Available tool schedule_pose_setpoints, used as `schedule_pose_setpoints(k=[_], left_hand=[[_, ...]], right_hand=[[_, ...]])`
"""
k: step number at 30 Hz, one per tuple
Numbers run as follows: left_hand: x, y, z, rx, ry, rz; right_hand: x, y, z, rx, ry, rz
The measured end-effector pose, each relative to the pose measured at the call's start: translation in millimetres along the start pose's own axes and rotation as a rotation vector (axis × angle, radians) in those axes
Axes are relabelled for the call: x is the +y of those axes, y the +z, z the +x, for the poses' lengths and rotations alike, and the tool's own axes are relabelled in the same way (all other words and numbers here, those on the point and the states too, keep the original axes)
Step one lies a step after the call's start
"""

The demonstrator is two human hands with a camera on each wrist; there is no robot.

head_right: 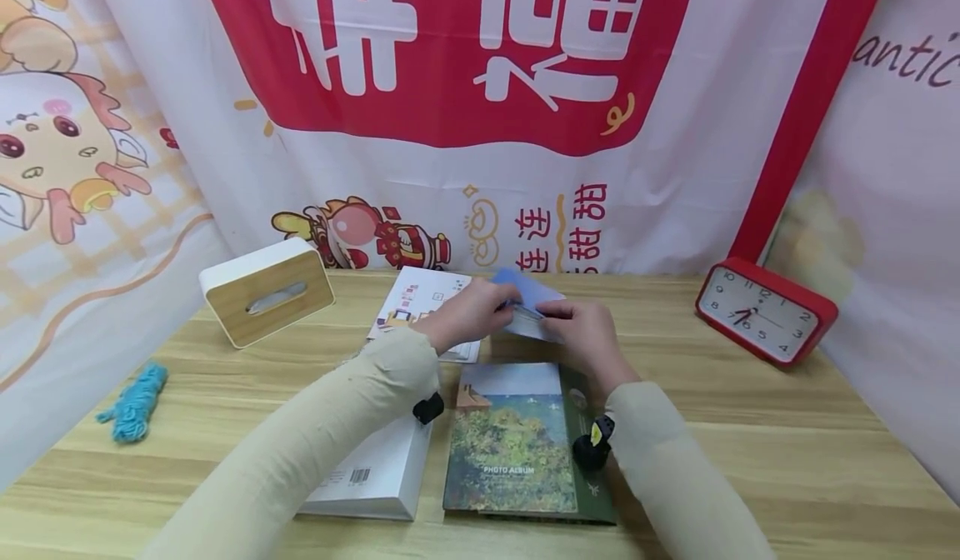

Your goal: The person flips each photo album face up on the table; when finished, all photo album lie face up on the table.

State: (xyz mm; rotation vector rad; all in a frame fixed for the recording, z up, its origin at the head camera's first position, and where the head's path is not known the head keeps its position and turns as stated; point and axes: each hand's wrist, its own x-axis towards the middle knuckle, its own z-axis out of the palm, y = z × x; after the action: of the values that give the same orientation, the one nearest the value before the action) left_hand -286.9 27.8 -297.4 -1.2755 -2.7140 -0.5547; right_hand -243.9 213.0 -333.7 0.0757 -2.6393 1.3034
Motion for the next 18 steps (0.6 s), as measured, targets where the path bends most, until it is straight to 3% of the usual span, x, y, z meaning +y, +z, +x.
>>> schedule_pose_setpoints(k=[3, 6, 11, 18], left_hand=[[-2.4, 5.6, 0.1, 0.009, -0.042, -0.054], [-3.1, 11.9, -0.8, -0.012, -0.123, -0.137], [-1.7, 25.4, -0.3, -0.071, -0.237, -0.160], [-0.3, 34.5, 1.4, -0.105, -0.326, -0.156]], right_hand=[[5.7, -8.5, -1.1, -0.038, -0.079, -0.079], [16.7, -15.7, -3.4, -0.078, -0.081, -0.109], [33.3, -19.2, -5.3, -0.160, -0.021, -0.085], [41.5, -15.0, -5.4, -0.223, 0.078, -0.080]])
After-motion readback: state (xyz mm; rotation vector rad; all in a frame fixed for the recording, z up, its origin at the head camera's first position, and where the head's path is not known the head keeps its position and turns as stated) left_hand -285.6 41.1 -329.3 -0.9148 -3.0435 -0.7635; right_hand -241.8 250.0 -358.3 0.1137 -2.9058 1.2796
